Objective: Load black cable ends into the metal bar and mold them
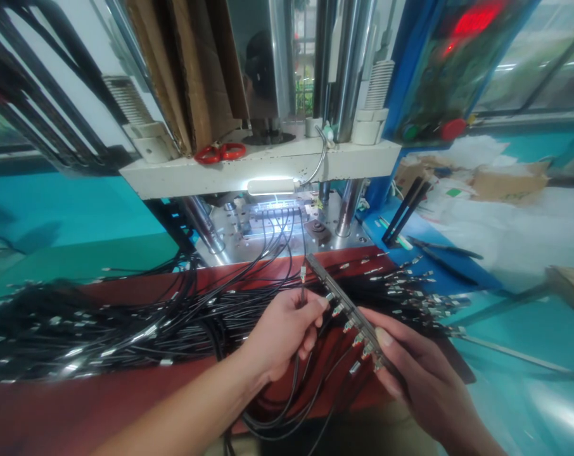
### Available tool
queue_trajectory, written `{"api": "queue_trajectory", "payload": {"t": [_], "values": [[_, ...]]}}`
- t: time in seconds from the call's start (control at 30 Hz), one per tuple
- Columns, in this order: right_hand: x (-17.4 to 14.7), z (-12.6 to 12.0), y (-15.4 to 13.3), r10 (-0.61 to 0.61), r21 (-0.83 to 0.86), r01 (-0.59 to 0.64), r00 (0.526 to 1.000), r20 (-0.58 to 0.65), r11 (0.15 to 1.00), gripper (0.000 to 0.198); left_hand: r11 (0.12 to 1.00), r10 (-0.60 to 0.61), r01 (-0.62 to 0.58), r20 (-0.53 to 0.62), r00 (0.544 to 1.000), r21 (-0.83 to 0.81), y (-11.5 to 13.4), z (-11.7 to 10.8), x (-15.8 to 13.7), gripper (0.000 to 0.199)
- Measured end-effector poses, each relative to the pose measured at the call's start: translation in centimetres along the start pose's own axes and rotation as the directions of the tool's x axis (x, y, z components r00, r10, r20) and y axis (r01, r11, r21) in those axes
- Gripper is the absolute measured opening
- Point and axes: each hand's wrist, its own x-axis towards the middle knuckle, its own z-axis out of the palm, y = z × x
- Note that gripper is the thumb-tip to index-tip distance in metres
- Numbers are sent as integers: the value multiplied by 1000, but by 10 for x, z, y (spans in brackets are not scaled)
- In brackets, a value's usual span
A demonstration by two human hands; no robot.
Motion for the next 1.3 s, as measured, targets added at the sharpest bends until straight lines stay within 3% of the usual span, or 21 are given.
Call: {"api": "queue_trajectory", "payload": {"t": [0.3, 0.5, 0.57, 0.67, 0.73, 0.87, 1.0, 1.3], "values": [[-2, 8, 2, 146, 171, -143, 989, -6, 975, 52, 1000, 4, -4, 25, 1000, -16, -1, 0, 1, 26], [1, 4, 8, 72, 89, -73, 997, 14, 993, 50, 1000, 20, -19, 60, 998, -23, 1, 0, 2, 24], [2, 2, 7, 12, 43, -13, 1000, 25, 999, 50, 996, 79, -81, 37, 996, 46, 4, -1, 1, 24], [4, -3, 7, -84, -11, 84, 996, -1, 996, 48, 947, 277, -260, -71, 958, 189, 14, -5, -5, 23], [5, -5, 8, -114, -31, 113, 993, -22, 993, 47, 938, 333, -312, -137, 933, 150, 22, -9, -10, 23], [6, -6, 8, -90, -19, 90, 996, -8, 996, 45, 987, 156, -159, -88, 984, -34, 35, -19, -18, 36], [3, -5, 2, 3, 30, -4, 999, 35, 1000, 49, 987, -7, 2, 29, 1000, 160, 32, -24, -19, 37], [3, -7, 1, -10, -10, 10, 999, 34, 1000, 48, 953, 24, -25, 8, 1000, 302, 18, -17, -13, 28]]}}
